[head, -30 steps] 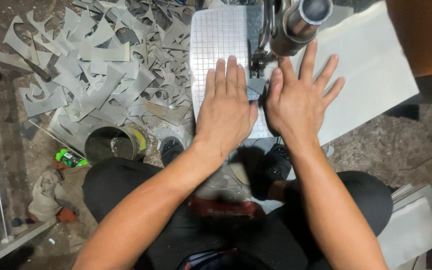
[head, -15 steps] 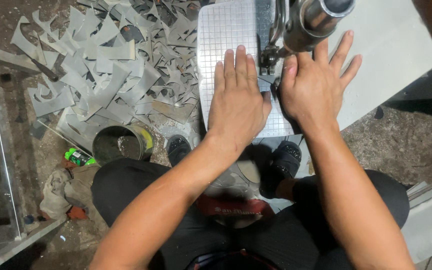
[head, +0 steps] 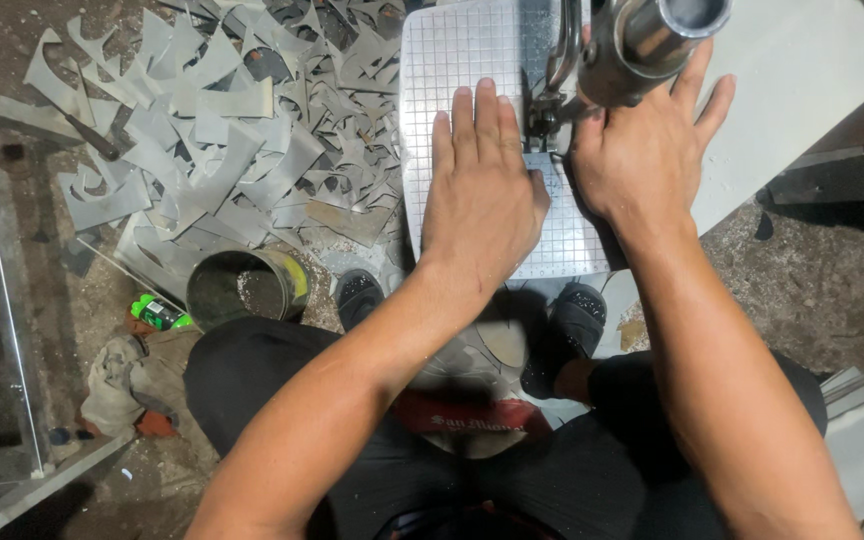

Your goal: The person sits on the floor and uses a vertical cutting machine to cut shapes from white sheets. They repeatedly position the sheet under the blade, guide it through the cut, and remove the finished piece to continue with the next sheet.

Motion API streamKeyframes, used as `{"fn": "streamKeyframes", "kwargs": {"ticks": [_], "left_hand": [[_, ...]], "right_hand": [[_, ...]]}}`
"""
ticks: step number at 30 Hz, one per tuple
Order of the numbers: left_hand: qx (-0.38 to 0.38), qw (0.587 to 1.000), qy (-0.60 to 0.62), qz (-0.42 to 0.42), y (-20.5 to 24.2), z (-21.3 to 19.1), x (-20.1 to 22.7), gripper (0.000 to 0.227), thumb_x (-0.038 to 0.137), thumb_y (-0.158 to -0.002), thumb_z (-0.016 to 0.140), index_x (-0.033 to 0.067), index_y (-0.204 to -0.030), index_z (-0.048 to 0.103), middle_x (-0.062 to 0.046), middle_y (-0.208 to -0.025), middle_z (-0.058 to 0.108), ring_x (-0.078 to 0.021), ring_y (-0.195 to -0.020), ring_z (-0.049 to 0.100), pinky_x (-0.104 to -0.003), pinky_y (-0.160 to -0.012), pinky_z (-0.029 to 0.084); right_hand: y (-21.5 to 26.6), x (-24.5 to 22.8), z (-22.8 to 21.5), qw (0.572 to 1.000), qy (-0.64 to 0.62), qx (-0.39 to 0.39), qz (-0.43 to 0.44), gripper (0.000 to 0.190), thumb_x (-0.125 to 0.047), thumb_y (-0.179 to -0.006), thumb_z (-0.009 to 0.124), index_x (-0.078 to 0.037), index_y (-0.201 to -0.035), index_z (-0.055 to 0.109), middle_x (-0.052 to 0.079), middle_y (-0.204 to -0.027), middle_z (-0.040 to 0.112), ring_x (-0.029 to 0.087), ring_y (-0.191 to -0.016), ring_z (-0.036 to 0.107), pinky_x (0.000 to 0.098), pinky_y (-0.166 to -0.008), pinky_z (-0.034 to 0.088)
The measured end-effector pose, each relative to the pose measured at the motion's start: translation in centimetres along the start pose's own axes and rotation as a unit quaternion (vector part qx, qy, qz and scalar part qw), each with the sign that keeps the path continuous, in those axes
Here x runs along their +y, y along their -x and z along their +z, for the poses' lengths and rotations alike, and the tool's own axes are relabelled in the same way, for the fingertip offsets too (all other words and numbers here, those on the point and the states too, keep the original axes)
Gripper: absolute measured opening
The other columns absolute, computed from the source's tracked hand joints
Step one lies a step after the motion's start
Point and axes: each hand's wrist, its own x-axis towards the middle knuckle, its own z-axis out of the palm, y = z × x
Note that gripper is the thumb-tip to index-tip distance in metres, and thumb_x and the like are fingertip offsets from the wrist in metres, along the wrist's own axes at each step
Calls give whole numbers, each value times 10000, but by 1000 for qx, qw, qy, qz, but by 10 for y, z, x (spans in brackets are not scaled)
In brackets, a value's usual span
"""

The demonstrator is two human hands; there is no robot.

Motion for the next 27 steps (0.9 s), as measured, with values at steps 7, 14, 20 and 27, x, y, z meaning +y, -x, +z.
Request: {"fn": "streamKeyframes", "kwargs": {"ticks": [7,14,20,27], "left_hand": [[-3,1000,-4,12,-3,4,-8,677,312,-987,449,-122,-1505,401,-299,-1609,322,-424,-1510,294,-554,-1241,168],[3,998,45,35,-22,-14,-39,601,291,-995,468,-36,-1499,463,-166,-1597,409,-307,-1506,380,-669,-1235,113],[83,979,61,175,-63,-26,-84,601,244,-971,496,42,-1538,482,-125,-1593,448,-383,-1496,394,-699,-1183,131],[23,995,46,82,-15,-24,-96,554,275,-994,507,26,-1489,487,-175,-1589,405,-423,-1518,234,-730,-1160,110]], "right_hand": [[-6,6,4,1000,-1,-10,-7,612,-229,-1019,477,-271,-1630,449,194,-1584,476,531,-1514,222,770,-1153,53],[-50,32,15,996,-24,-9,-87,345,-260,-1036,588,-118,-1344,652,180,-1239,706,397,-1233,600,645,-1088,298],[-88,44,22,953,-205,-10,-221,391,-89,-942,720,-69,-1324,637,173,-1156,709,330,-1064,687,438,-901,555],[-12,49,-18,979,-12,33,-200,37,-65,-1030,729,-85,-1041,757,106,-1300,689,320,-1403,565,513,-1272,294]]}}
